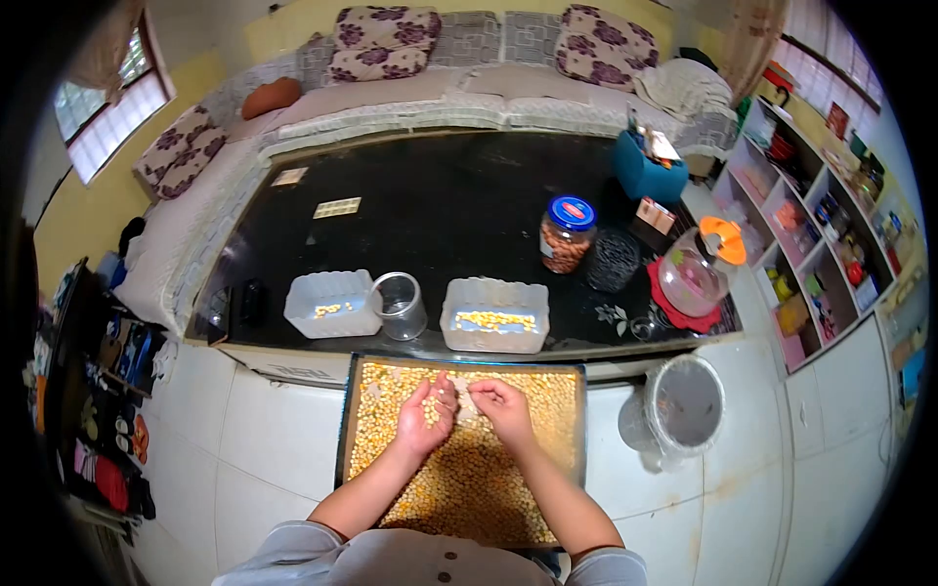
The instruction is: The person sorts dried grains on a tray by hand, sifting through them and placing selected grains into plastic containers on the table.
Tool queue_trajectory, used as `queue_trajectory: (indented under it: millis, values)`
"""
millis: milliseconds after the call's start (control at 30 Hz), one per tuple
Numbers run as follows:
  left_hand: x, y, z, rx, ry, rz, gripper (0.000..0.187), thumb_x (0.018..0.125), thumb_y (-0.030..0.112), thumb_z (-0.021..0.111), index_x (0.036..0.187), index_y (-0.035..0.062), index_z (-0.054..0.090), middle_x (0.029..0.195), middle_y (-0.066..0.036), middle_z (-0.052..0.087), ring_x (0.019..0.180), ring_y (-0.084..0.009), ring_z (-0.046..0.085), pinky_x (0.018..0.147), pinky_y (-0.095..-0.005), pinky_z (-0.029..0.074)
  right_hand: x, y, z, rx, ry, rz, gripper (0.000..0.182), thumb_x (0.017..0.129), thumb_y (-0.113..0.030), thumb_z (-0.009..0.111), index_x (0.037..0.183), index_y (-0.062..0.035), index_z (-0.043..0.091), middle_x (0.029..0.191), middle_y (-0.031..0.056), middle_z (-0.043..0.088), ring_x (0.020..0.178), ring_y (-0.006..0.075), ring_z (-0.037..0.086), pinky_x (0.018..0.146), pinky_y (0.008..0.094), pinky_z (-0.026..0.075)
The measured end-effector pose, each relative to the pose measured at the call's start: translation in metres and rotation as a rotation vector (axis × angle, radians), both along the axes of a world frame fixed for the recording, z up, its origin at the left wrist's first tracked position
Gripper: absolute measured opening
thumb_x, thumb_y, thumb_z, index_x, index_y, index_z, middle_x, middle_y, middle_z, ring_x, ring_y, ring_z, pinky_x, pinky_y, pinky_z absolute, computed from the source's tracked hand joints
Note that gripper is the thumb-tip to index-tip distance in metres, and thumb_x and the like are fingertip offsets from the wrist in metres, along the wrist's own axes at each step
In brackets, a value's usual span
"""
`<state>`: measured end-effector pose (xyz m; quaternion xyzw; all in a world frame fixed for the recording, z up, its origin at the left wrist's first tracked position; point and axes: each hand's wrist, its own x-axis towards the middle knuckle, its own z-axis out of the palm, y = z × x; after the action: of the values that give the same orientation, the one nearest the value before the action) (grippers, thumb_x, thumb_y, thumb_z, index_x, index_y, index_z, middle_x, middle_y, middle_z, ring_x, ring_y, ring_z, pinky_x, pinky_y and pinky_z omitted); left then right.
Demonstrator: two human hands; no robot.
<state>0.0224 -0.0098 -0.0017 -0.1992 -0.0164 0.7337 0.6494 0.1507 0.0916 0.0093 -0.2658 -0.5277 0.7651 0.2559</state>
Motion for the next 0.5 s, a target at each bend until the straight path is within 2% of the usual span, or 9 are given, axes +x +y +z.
queue_trajectory:
  millis: [33,67,133,233,267,300,400,433,500]
  values:
    - [0.000,0.000,0.004,-0.016,-0.024,-0.003,0.029,0.092,0.028,0.046,0.110,0.0056,0.052,0.093,-0.005,0.055,0.069,-0.0121,0.049,0.056,-0.0200,0.044,-0.002,-0.001,0.000,0.003,0.007,0.021,0.014,0.083,-0.006,0.059,0.095,-0.0004,0.061,0.082,0.0002,0.060,0.071,0.0050,0.052,0.066,0.0192,0.043]
    - [-0.002,0.000,-0.003,-0.013,-0.018,0.015,0.029,0.092,0.028,0.046,0.110,0.0056,0.052,0.093,-0.005,0.055,0.069,-0.0121,0.049,0.056,-0.0200,0.044,-0.003,-0.002,0.001,-0.035,0.006,0.029,0.014,0.084,-0.007,0.058,0.096,-0.0001,0.060,0.085,0.0024,0.061,0.074,0.0071,0.054,0.067,0.0204,0.044]
    - [-0.004,-0.001,-0.016,0.223,-0.104,-0.091,0.027,0.093,0.030,0.044,0.103,0.0092,0.057,0.086,0.000,0.052,0.064,-0.0091,0.041,0.051,-0.0199,0.036,-0.004,-0.005,-0.002,-0.071,-0.014,0.063,0.020,0.089,-0.013,0.052,0.103,0.0001,0.056,0.096,0.0083,0.061,0.084,0.0135,0.059,0.075,0.0248,0.047]
    - [0.004,-0.002,-0.008,0.137,0.016,-0.104,0.025,0.093,0.030,0.043,0.099,0.0092,0.055,0.082,0.002,0.049,0.062,-0.0087,0.039,0.049,-0.0195,0.034,-0.009,-0.012,0.006,-0.253,0.102,0.144,0.026,0.092,-0.018,0.046,0.110,0.0008,0.052,0.103,0.0111,0.060,0.090,0.0176,0.060,0.079,0.0283,0.047]
    - [0.007,-0.002,-0.004,0.144,0.024,-0.098,0.025,0.094,0.029,0.042,0.101,0.0081,0.054,0.084,0.001,0.048,0.064,-0.0091,0.041,0.051,-0.0198,0.035,-0.006,-0.016,0.015,-0.230,0.036,0.143,0.031,0.094,-0.020,0.041,0.114,0.0021,0.049,0.110,0.0140,0.058,0.094,0.0210,0.059,0.083,0.0313,0.047]
    - [0.008,-0.002,0.003,0.147,0.029,-0.088,0.025,0.094,0.029,0.042,0.101,0.0081,0.054,0.084,0.001,0.048,0.064,-0.0091,0.041,0.051,-0.0198,0.035,-0.008,-0.015,0.013,-0.226,0.038,0.154,0.031,0.094,-0.020,0.041,0.114,0.0021,0.049,0.110,0.0140,0.058,0.094,0.0210,0.059,0.083,0.0313,0.047]
    - [0.006,-0.003,0.034,-0.172,0.090,-0.004,0.024,0.094,0.027,0.042,0.102,0.0066,0.051,0.086,-0.002,0.047,0.068,-0.0100,0.042,0.054,-0.0202,0.038,-0.008,-0.016,0.006,-0.285,0.023,0.169,0.030,0.093,-0.019,0.043,0.114,0.0015,0.050,0.107,0.0124,0.059,0.092,0.0192,0.059,0.083,0.0311,0.047]
    - [0.000,-0.006,0.031,-0.169,0.092,0.003,0.024,0.094,0.027,0.042,0.102,0.0066,0.051,0.086,-0.002,0.047,0.068,-0.0100,0.042,0.054,-0.0202,0.038,-0.007,-0.016,0.006,-0.281,0.025,0.176,0.030,0.093,-0.019,0.043,0.114,0.0015,0.050,0.107,0.0124,0.059,0.092,0.0192,0.059,0.083,0.0311,0.047]
    - [-0.016,-0.014,0.021,0.030,-0.122,-0.046,0.023,0.093,0.026,0.042,0.102,0.0074,0.051,0.086,-0.002,0.048,0.067,-0.0097,0.042,0.053,-0.0205,0.037,-0.007,-0.014,0.005,-0.278,-0.023,0.209,0.029,0.093,-0.019,0.044,0.113,0.0010,0.051,0.103,0.0109,0.059,0.088,0.0179,0.059,0.081,0.0305,0.048]
